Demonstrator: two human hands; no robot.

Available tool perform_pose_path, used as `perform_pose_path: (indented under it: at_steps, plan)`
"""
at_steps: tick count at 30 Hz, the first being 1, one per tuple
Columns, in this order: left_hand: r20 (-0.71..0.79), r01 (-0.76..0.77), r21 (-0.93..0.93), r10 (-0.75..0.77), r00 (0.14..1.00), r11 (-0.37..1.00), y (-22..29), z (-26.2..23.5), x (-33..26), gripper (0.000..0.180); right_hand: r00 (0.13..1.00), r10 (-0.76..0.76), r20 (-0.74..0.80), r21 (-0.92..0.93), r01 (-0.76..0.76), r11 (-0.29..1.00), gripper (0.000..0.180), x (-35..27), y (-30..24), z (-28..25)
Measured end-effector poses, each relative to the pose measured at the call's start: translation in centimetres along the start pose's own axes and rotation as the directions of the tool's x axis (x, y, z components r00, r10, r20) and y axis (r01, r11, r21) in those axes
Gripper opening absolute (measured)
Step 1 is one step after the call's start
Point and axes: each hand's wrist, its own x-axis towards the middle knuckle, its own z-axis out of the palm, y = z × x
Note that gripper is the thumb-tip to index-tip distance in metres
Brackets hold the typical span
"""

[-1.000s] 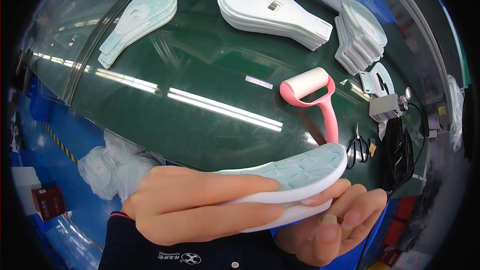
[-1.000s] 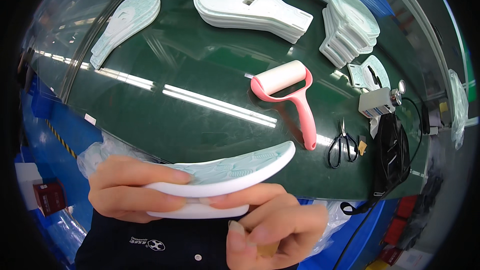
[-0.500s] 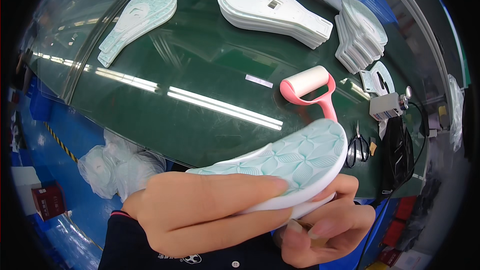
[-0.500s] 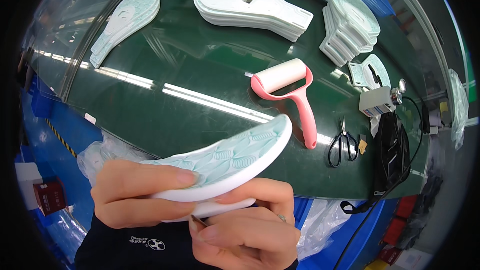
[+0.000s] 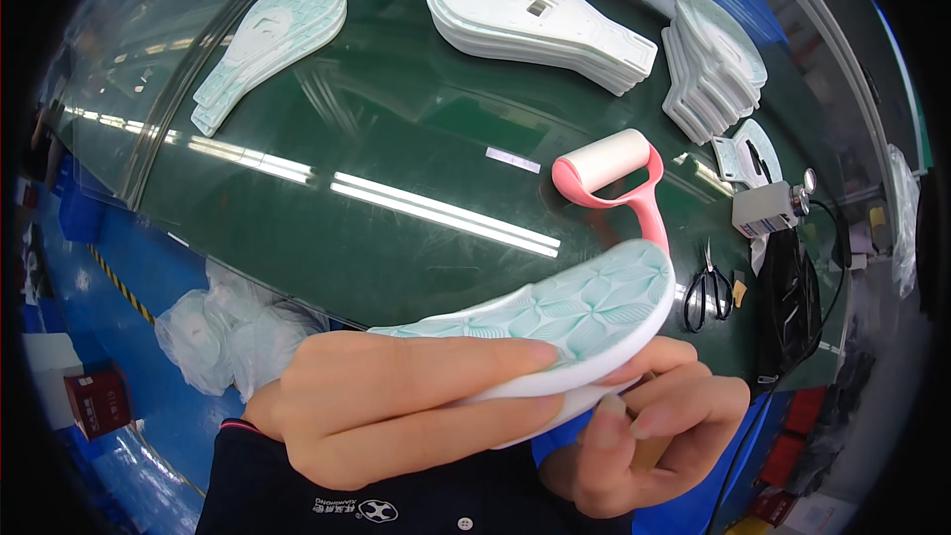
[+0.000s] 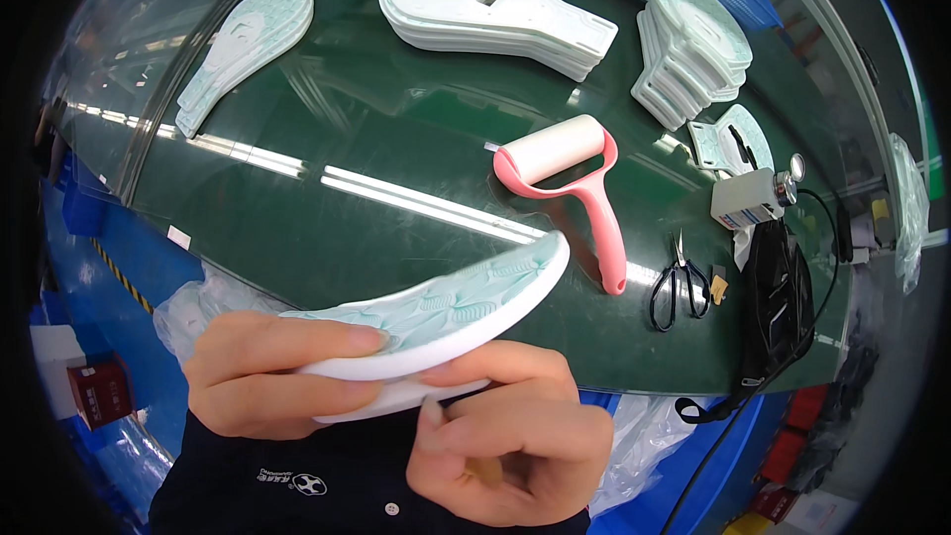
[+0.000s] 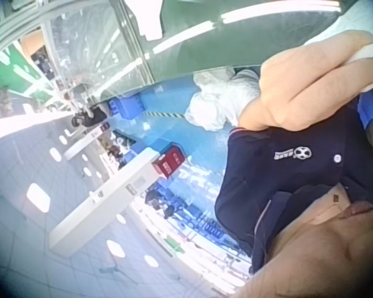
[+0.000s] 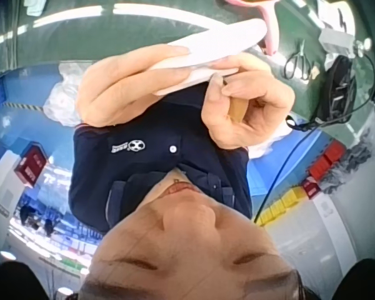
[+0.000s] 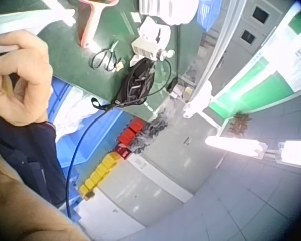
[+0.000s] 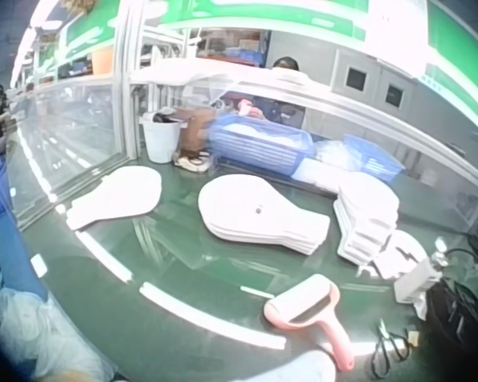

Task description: The person repeatedly picks up white plastic components with a green pattern from a stack on a green workbench. They use a pink lint roller to roll over the patterned surface and the edges of each component, then place the finished item back onto the stack. The process is repeated for multiple units.

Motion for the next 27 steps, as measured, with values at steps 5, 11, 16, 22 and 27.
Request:
perform_pose_path:
  at_steps: [5, 11, 16, 22, 27]
  plan:
    - [0.044, 0.042, -0.023, -0.041, 0.998, 0.999, 0.5, -0.6, 0.7, 0.02, 0.987, -0.098, 0.127, -0.011, 0.1, 0.995, 0.025, 0.3, 0.2, -0.4]
    - [-0.126, 0.014, -0.016, -0.016, 0.992, 1.0, 0.0, 1.3, 0.0, 0.022, 1.0, 0.002, -0.006, -0.003, -0.002, 1.0, 0.024, -0.1, -0.1, 0.1]
    - [0.003, 0.048, 0.012, -0.048, 0.999, 0.999, 0.4, 0.1, 0.4, 0.02, 0.986, -0.082, 0.142, -0.056, 0.091, 0.994, 0.025, 0.5, 0.2, -0.6]
    - [0.06, 0.027, -0.071, -0.023, 0.998, 0.997, 0.0, -0.4, 0.0, 0.021, 0.977, 0.055, -0.204, 0.209, -0.011, 0.978, 0.027, 0.0, 0.3, -0.3]
    - [0.107, 0.033, -0.219, -0.01, 0.994, 0.975, -0.4, -1.2, 0.1, 0.023, 0.987, -0.148, -0.056, 0.306, 0.158, 0.939, 0.025, -0.1, 1.2, -1.3]
